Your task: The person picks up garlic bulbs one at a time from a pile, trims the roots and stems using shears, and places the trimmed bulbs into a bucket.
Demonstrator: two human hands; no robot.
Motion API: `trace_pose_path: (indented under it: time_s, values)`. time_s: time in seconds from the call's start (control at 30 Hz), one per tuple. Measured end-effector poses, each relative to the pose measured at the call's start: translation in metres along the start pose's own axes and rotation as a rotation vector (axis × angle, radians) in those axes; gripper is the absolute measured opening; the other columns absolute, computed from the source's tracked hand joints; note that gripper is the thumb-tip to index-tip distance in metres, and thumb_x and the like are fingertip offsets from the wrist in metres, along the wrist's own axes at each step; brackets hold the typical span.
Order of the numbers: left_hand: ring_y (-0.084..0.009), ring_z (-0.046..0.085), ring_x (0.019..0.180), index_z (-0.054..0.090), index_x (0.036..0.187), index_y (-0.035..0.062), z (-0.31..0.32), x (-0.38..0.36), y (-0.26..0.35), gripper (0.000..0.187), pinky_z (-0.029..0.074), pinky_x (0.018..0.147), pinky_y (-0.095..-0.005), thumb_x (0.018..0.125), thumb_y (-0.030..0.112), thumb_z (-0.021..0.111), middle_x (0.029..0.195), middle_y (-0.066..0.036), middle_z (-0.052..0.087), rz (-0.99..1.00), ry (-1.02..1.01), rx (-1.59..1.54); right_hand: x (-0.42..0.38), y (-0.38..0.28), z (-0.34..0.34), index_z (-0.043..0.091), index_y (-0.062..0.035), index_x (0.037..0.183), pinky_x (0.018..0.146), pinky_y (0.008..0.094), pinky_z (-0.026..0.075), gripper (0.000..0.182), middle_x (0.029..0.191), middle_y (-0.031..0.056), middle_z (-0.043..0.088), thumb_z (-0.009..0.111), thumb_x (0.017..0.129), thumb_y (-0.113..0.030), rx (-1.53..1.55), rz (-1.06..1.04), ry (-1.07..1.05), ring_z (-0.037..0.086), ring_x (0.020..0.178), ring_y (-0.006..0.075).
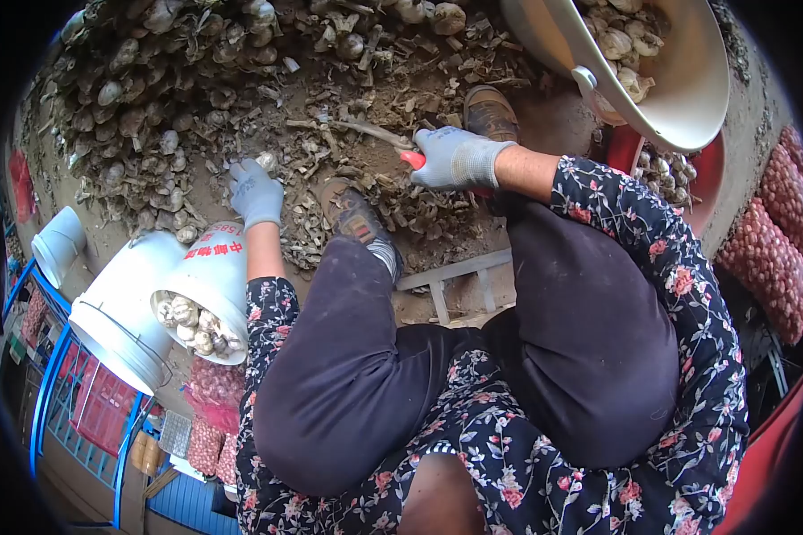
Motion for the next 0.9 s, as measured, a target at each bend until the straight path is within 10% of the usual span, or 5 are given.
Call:
trace_pose_path:
  time_s: [0.23,0.3,0.4,0.63,0.9]
  values:
    - [-0.0349,0.063,0.092,0.053,0.11,0.0096,0.012,0.015,-0.006,0.051,0.049,0.08,-0.0495,0.072,0.035,0.074,0.102,-0.016,0.063,0.026,-0.184,-0.201,-0.002,-0.008,0.001,0.047,0.0015,0.103,0.081,0.0461,0.046,0.039,0.095,0.0269,0.061,0.058,0.082,-0.03,-0.056,-0.049,0.016,0.059,0.095,0.0409]
    - [-0.0262,0.065,0.086,0.058,0.103,0.0081,0.015,0.019,-0.011,0.044,0.051,0.077,-0.0433,0.072,0.032,0.076,0.091,-0.013,0.067,0.17,-0.081,-0.569,-0.005,-0.015,-0.006,0.046,0.001,0.104,0.08,0.0465,0.046,0.037,0.094,0.026,0.061,0.057,0.082,-0.026,-0.087,-0.058,0.035,0.059,0.094,0.0405]
    - [-0.014,0.065,0.08,0.059,0.107,0.0041,0.004,-0.004,0.007,0.036,0.054,0.074,-0.0286,0.074,0.006,0.075,0.091,-0.006,0.067,0.16,-0.43,-2.085,-0.015,-0.03,-0.025,0.046,-0.0011,0.106,0.08,0.0448,0.049,0.036,0.096,0.0232,0.062,0.056,0.086,-0.03,-0.172,-0.134,0.168,0.061,0.096,0.0372]
    - [-0.0149,0.063,0.079,0.056,0.115,0.0029,-0.086,-0.041,0.042,0.052,0.055,0.075,-0.0299,0.073,0.023,0.08,0.099,-0.005,0.063,0.477,-0.23,-2.103,-0.031,-0.061,-0.044,0.046,-0.0014,0.105,0.079,0.0433,0.05,0.037,0.096,0.0191,0.059,0.06,0.083,-0.027,-0.209,-0.356,0.401,0.061,0.093,0.0353]
    - [-0.0087,0.057,0.086,0.046,0.121,0.0004,-0.157,-0.052,0.035,0.057,0.047,0.078,-0.0226,0.071,0.006,0.073,0.095,-0.005,0.061,0.269,-0.15,-1.57,-0.044,-0.075,-0.064,0.045,-0.0016,0.103,0.073,0.0428,0.051,0.036,0.09,0.0185,0.062,0.062,0.081,-0.025,-0.226,-0.34,0.408,0.063,0.087,0.0345]
Point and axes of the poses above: each hand's wrist, its own x-axis towards the middle knuckle, its own z-axis out of the palm, y = z × x, the point moved 6 cm from there along x, towards the middle knuckle
